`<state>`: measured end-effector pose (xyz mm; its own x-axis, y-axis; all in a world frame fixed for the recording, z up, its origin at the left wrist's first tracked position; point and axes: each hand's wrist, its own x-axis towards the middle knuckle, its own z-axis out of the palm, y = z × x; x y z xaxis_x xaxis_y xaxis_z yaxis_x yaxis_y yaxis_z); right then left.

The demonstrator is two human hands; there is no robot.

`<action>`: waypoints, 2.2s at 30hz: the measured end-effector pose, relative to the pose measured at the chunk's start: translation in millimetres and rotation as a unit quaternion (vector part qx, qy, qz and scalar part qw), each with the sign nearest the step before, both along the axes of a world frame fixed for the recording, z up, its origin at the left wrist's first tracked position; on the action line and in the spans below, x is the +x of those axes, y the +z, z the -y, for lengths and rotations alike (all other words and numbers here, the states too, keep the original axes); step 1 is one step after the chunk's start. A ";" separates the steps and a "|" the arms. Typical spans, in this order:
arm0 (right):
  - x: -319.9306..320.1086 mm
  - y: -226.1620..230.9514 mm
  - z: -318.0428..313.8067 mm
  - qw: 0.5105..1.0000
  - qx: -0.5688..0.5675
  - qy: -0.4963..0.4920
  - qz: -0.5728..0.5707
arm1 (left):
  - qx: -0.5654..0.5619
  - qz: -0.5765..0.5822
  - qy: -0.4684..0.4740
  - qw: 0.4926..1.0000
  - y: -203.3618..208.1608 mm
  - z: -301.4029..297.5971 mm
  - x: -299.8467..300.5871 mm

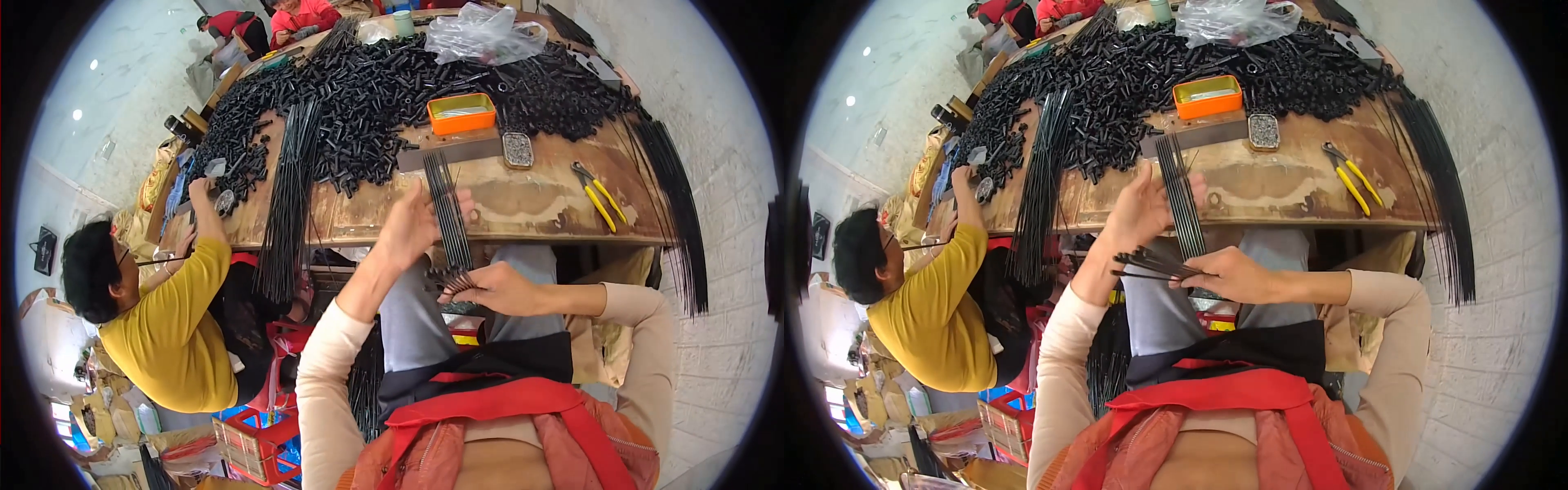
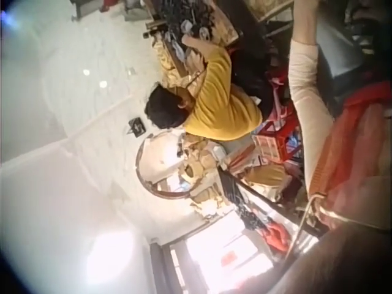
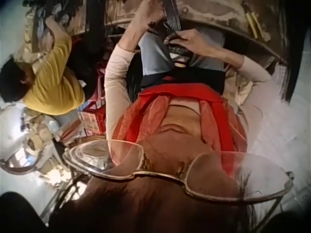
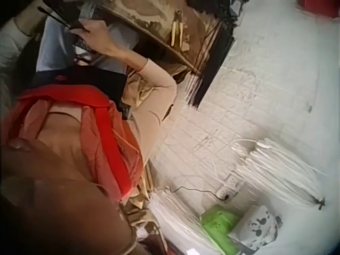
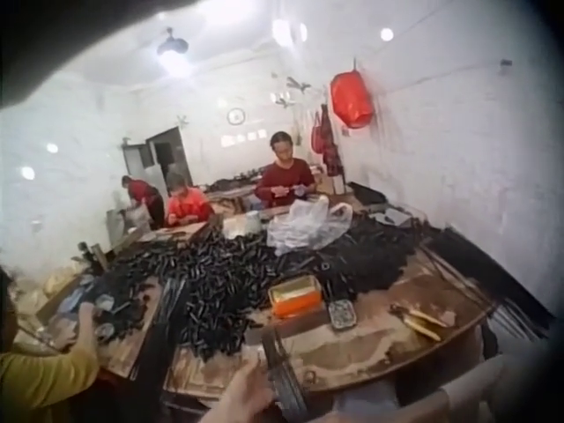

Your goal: Assembling bundles of black electrical cables using plastic connectors and trimming them with pliers.

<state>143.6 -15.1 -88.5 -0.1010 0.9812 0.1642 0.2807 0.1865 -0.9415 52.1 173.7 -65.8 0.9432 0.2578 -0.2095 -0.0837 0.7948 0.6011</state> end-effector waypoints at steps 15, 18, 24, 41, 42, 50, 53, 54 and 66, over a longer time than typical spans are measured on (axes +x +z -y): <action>43.3 -23.4 -70.9 0.991 -0.005 -0.105 0.087 | 0.476 -0.161 0.040 0.864 33.4 21.8 -38.1; 46.8 -34.7 -66.9 0.992 0.051 -0.085 0.074 | 0.449 -0.063 0.184 0.872 62.7 42.0 -29.0; 91.8 15.6 -72.9 0.977 0.095 -0.101 0.160 | 0.451 -0.006 0.170 0.876 60.1 53.3 -40.3; 162.6 -11.7 -165.2 0.826 0.215 -0.237 0.464 | 0.473 -0.048 0.143 0.868 76.4 47.0 -35.2; 152.4 -8.5 -169.0 0.829 0.258 -0.185 0.461 | 0.479 -0.056 0.146 0.864 75.1 49.0 -38.2; 151.8 6.6 -170.4 0.843 0.308 -0.018 0.441 | 0.488 -0.047 0.120 0.863 57.3 46.4 -38.6; 191.0 20.9 -193.0 0.907 0.201 -0.138 0.343 | 0.485 -0.059 0.109 0.865 61.4 44.9 -37.8; 202.7 26.5 -206.9 0.916 0.177 -0.183 0.309 | 0.484 -0.053 0.094 0.869 65.7 44.7 -37.7; 259.9 -5.2 -269.2 0.862 0.061 -0.130 0.487 | 0.414 0.041 0.121 0.901 62.9 56.4 -36.5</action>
<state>403.5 254.1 -93.7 -0.0276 0.9730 0.2293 0.9736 0.0781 -0.2143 15.5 117.3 -2.9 0.8424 0.4931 0.2172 -0.2654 0.0290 0.9637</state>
